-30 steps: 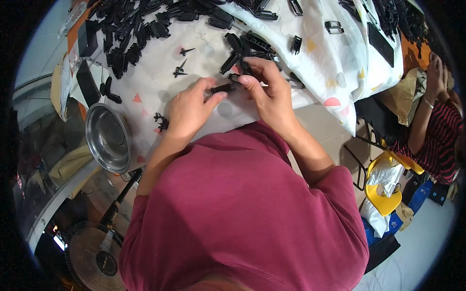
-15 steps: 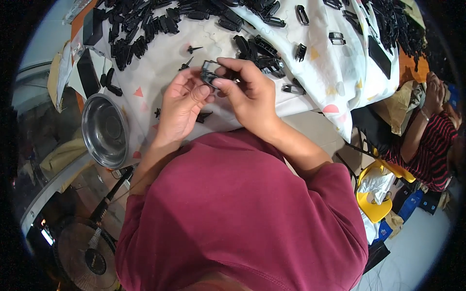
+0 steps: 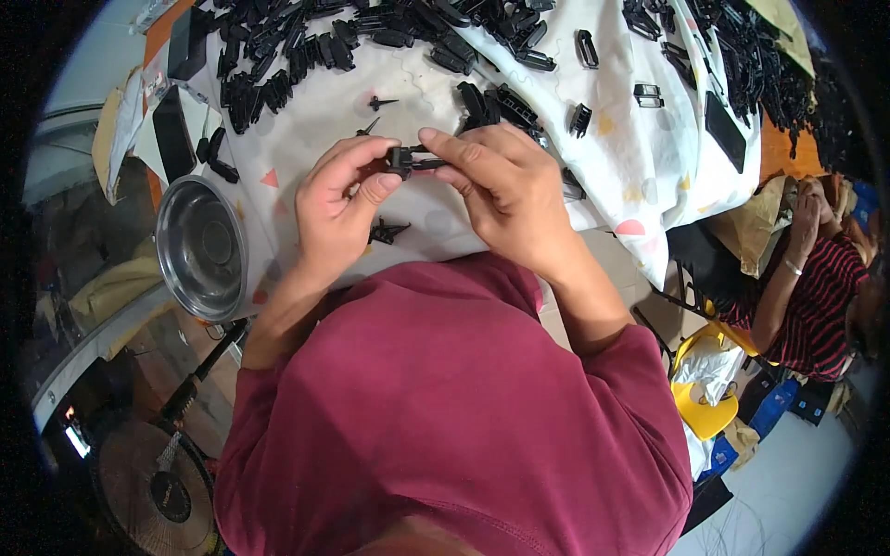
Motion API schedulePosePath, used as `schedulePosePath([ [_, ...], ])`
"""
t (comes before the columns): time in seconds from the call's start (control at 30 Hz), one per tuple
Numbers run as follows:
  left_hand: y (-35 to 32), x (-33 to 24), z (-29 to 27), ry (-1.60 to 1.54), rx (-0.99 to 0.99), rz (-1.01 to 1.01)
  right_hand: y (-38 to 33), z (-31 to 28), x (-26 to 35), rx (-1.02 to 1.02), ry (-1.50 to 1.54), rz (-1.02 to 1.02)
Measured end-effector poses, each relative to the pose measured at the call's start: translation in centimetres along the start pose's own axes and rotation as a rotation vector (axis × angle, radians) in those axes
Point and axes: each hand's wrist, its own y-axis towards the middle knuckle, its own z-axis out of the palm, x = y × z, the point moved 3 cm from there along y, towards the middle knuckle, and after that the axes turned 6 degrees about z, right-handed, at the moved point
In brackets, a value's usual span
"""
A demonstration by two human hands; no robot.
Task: Assembling or inspecting small black plastic components at a workbench.
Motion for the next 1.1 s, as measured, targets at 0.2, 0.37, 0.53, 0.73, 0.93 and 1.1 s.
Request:
schedulePosePath([
  [0.2, 0.5, -0.3, 0.3, -0.346, -0.015, -0.36, -0.2, -0.1, 0.6, -0.116, -0.128, -0.081],
  [0.37, 0.1, -0.1, -0.2, 0.077, 0.088, -0.07, -0.8, 0.6, -0.2, 0.019, -0.164, -0.063],
  [0.53, -1.0, 1.5, 2.3, -0.599, -0.095, -0.434, -1.4, 2.2, -0.3, -0.237, -0.187, -0.107],
  [0.73, -2.7, 2.8, 2.5, -0.691, -0.086, -0.558, -4.5, 4.3, -2.2, -0.037, 0.35, 0.573],
  [0.93, -2.1, 4.7, 3.1, -0.695, -0.083, -0.674, -5.5, 4.2, -3.2, -0.092, 0.267, 0.576],
  [1.1, 3.2, 5.4, 3.1, 0.199, -0.02, -0.226, -5.7, 3.9, -4.7, -0.075, -0.55, 0.299],
])
